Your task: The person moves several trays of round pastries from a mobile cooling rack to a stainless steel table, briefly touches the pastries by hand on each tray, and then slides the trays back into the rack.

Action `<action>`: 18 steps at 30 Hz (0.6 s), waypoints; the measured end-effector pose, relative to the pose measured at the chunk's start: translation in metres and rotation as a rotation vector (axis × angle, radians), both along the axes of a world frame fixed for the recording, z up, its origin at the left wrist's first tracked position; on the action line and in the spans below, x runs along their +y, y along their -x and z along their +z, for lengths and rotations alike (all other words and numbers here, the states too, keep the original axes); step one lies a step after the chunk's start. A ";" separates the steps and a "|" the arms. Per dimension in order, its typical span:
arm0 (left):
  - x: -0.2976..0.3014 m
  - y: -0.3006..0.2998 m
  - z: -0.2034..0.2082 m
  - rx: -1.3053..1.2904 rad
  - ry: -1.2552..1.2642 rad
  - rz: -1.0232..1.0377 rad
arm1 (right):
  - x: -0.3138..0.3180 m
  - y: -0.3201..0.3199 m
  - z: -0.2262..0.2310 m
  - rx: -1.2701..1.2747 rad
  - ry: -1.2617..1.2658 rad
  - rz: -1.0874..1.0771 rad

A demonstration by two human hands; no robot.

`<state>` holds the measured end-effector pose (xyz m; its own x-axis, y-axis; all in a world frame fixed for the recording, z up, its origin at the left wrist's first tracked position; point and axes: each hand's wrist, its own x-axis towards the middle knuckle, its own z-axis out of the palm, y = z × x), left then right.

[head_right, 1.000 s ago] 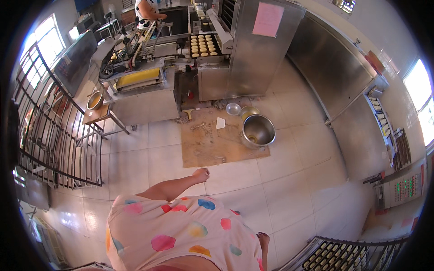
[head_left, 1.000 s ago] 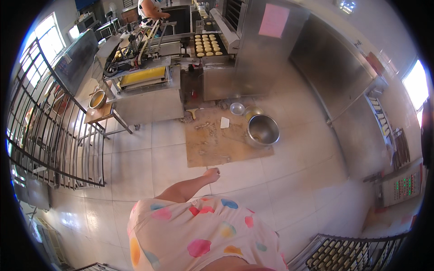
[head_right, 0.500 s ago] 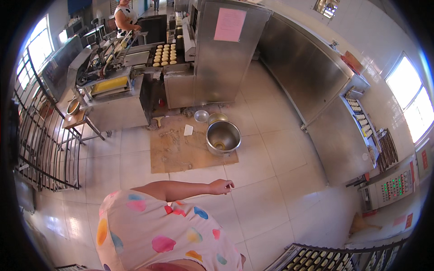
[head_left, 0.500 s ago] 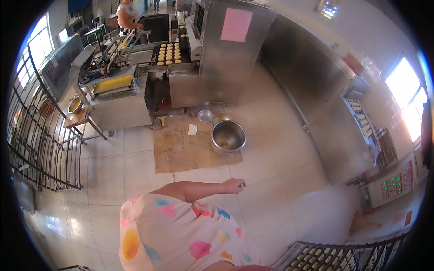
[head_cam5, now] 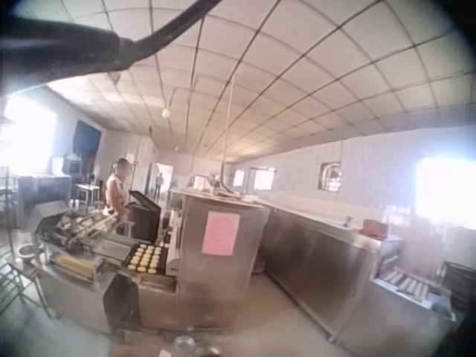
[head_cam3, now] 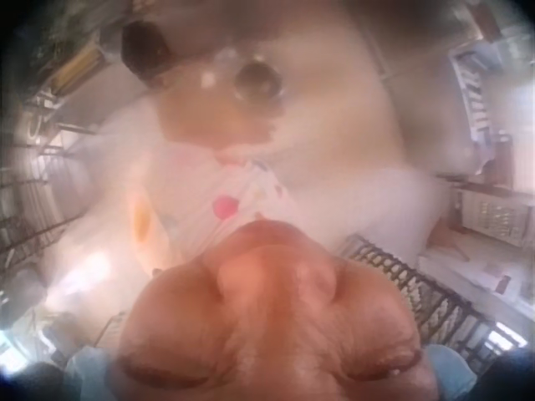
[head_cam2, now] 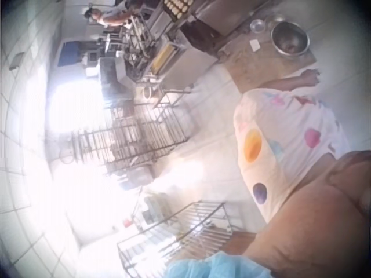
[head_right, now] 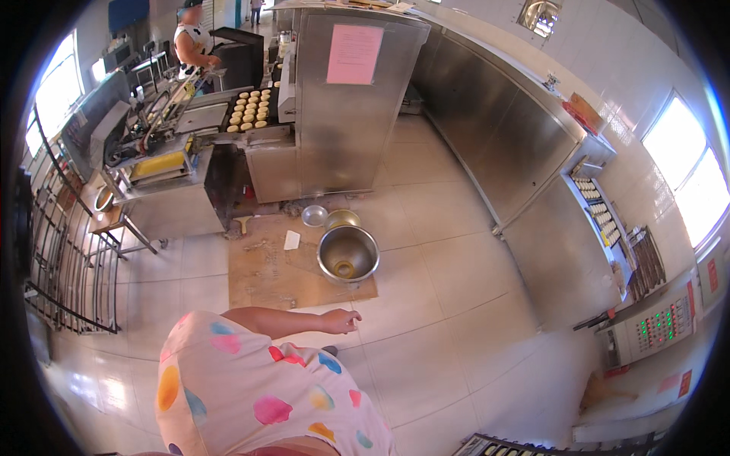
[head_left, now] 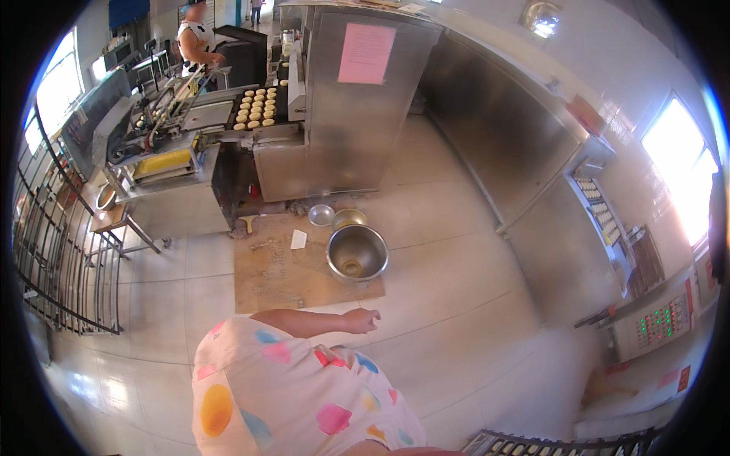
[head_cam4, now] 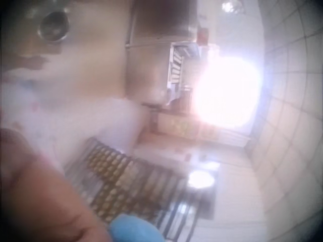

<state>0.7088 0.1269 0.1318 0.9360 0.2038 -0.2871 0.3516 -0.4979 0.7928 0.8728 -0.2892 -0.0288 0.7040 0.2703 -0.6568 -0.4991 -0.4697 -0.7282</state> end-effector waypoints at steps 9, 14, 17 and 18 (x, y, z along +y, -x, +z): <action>0.254 -0.183 0.135 -0.164 -0.365 0.165 | -0.009 -0.046 0.003 -0.207 -0.056 0.080; 0.240 -0.301 0.177 -0.490 -0.339 0.362 | -0.002 -0.082 -0.008 -0.070 -0.253 -0.100; 0.122 -0.327 0.138 -0.468 -0.212 0.062 | 0.010 -0.125 -0.019 0.055 -0.176 -0.192; 0.083 -0.332 0.127 -0.456 -0.169 -0.055 | 0.009 -0.138 -0.023 0.071 -0.155 -0.202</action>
<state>1.0409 0.2104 0.2588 0.9693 0.1593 0.1875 -0.0430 -0.6407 0.7666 1.0109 -0.2806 -0.0519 0.7074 0.2303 -0.6683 -0.6239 -0.2409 -0.7434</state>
